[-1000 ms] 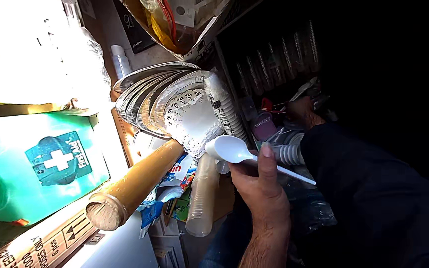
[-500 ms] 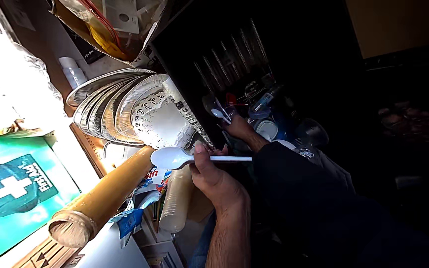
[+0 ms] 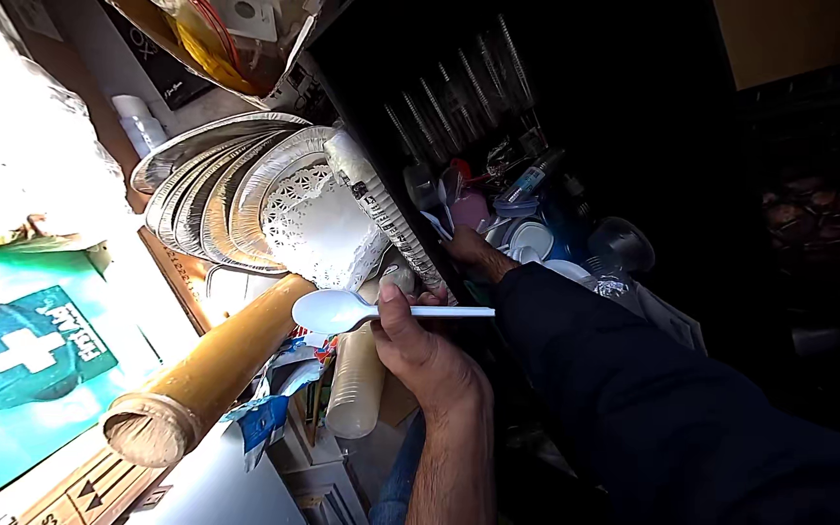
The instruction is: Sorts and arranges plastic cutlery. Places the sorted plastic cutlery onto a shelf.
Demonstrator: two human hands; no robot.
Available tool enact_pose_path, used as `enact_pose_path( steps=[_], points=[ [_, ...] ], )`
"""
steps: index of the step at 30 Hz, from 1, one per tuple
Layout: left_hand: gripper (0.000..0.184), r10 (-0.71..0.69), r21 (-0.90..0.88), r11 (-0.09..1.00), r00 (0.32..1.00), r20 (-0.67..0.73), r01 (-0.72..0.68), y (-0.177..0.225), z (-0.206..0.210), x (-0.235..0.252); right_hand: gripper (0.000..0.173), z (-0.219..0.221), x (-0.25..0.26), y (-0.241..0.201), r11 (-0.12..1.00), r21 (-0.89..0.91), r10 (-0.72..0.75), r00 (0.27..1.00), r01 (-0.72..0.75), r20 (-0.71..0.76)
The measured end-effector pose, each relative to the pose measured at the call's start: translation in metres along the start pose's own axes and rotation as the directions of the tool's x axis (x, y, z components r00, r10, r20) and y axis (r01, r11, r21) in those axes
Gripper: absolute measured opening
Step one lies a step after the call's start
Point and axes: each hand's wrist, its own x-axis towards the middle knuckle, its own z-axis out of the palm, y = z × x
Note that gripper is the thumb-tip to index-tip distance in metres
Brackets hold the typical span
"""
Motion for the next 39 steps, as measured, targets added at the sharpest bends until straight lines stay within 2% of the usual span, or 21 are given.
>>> enact_pose_path(
  steps=[2,6,8,10,13,15,16,18,20,21,22,23,24,26,28,30,32,34,36,37,39],
  points=[
    [0.028,-0.009,0.014,1.000,1.000,-0.002,0.009,0.000,-0.005,0.000,0.041,0.003,0.008,-0.001,0.999,0.049,0.008,0.999,-0.010,0.035],
    [0.027,-0.017,0.021,1.000,1.000,0.002,0.017,-0.001,-0.013,0.005,0.036,0.002,0.017,-0.003,0.998,0.041,0.040,0.997,-0.043,0.064],
    [0.028,-0.021,0.023,1.000,1.000,-0.001,0.021,-0.001,-0.015,0.006,0.036,0.002,0.009,-0.001,0.998,-0.060,-0.002,0.997,-0.003,-0.073],
    [0.029,-0.032,0.019,0.999,0.999,-0.003,0.032,-0.002,-0.014,0.005,0.035,-0.003,-0.017,0.004,0.993,-0.081,-0.099,0.963,0.081,-0.251],
    [0.029,-0.034,0.011,0.999,0.999,0.004,0.034,-0.001,-0.014,0.005,0.034,-0.024,-0.056,0.019,0.950,0.161,-0.140,0.827,0.267,-0.544],
    [0.028,-0.030,0.007,1.000,1.000,0.008,0.030,-0.001,-0.014,0.004,0.033,-0.043,-0.065,0.035,0.841,0.402,-0.009,0.752,0.362,-0.659],
    [0.028,-0.035,0.006,0.999,0.999,0.008,0.035,-0.002,-0.013,0.002,0.034,-0.053,-0.064,0.043,0.764,0.523,0.088,0.741,0.378,-0.665],
    [0.028,-0.045,0.004,0.999,0.999,0.013,0.045,-0.003,-0.012,0.000,0.037,-0.069,-0.059,0.051,0.601,0.713,0.233,0.775,0.361,-0.588],
    [0.029,-0.048,0.003,0.999,0.999,0.014,0.048,-0.005,-0.012,-0.002,0.041,-0.075,-0.051,0.056,0.566,0.787,0.243,0.862,0.246,-0.445],
    [0.029,-0.044,0.005,0.999,0.999,0.010,0.044,-0.005,-0.012,-0.002,0.037,-0.076,-0.048,0.055,0.619,0.771,0.215,0.913,0.148,-0.348],
    [0.028,-0.044,0.005,0.999,0.999,0.008,0.044,-0.004,-0.012,-0.003,0.032,-0.075,-0.046,0.050,0.725,0.687,0.194,0.945,0.043,-0.264],
    [0.028,-0.044,0.005,0.999,0.999,0.008,0.044,-0.003,-0.012,-0.003,0.030,-0.075,-0.046,0.044,0.870,0.491,0.169,0.961,-0.042,-0.217],
    [0.027,-0.041,0.007,0.999,0.999,0.009,0.041,-0.003,-0.012,-0.003,0.031,-0.076,-0.047,0.037,0.973,0.206,0.144,0.974,-0.107,-0.176],
    [0.027,-0.032,0.004,0.999,0.999,0.012,0.032,-0.003,-0.014,-0.002,0.046,-0.073,-0.052,0.025,0.950,-0.237,0.187,0.978,-0.204,-0.095],
    [0.027,-0.036,-0.003,0.999,0.999,0.013,0.036,-0.005,-0.015,-0.003,0.058,-0.062,-0.057,0.033,0.883,-0.418,0.239,0.971,-0.215,0.005],
    [0.028,-0.045,-0.006,0.999,0.999,0.005,0.045,-0.004,-0.016,-0.004,0.068,-0.049,-0.069,0.044,0.871,-0.457,0.259,0.959,-0.181,0.113],
    [0.028,-0.049,-0.010,0.999,0.999,-0.005,0.049,-0.003,-0.015,-0.005,0.069,-0.035,-0.082,0.060,0.911,-0.375,0.245,0.958,-0.174,0.150],
    [0.027,-0.052,-0.016,0.999,0.999,-0.011,0.051,-0.003,-0.015,-0.008,0.063,-0.018,-0.088,0.087,0.979,-0.146,0.161,0.979,-0.142,0.128],
    [0.028,-0.056,-0.016,0.998,0.998,-0.009,0.055,-0.004,-0.014,-0.011,0.056,-0.006,-0.093,0.110,0.995,0.067,0.073,0.994,-0.078,0.082],
    [0.028,-0.054,-0.017,0.998,0.999,-0.005,0.054,-0.005,-0.015,-0.011,0.057,-0.002,-0.094,0.116,0.996,0.086,0.028,0.999,-0.030,0.030],
    [0.028,-0.050,-0.013,0.999,0.999,-0.005,0.049,-0.007,-0.016,-0.012,0.078,0.000,-0.104,0.114,0.998,-0.055,-0.020,0.998,0.016,-0.060]
  ],
)
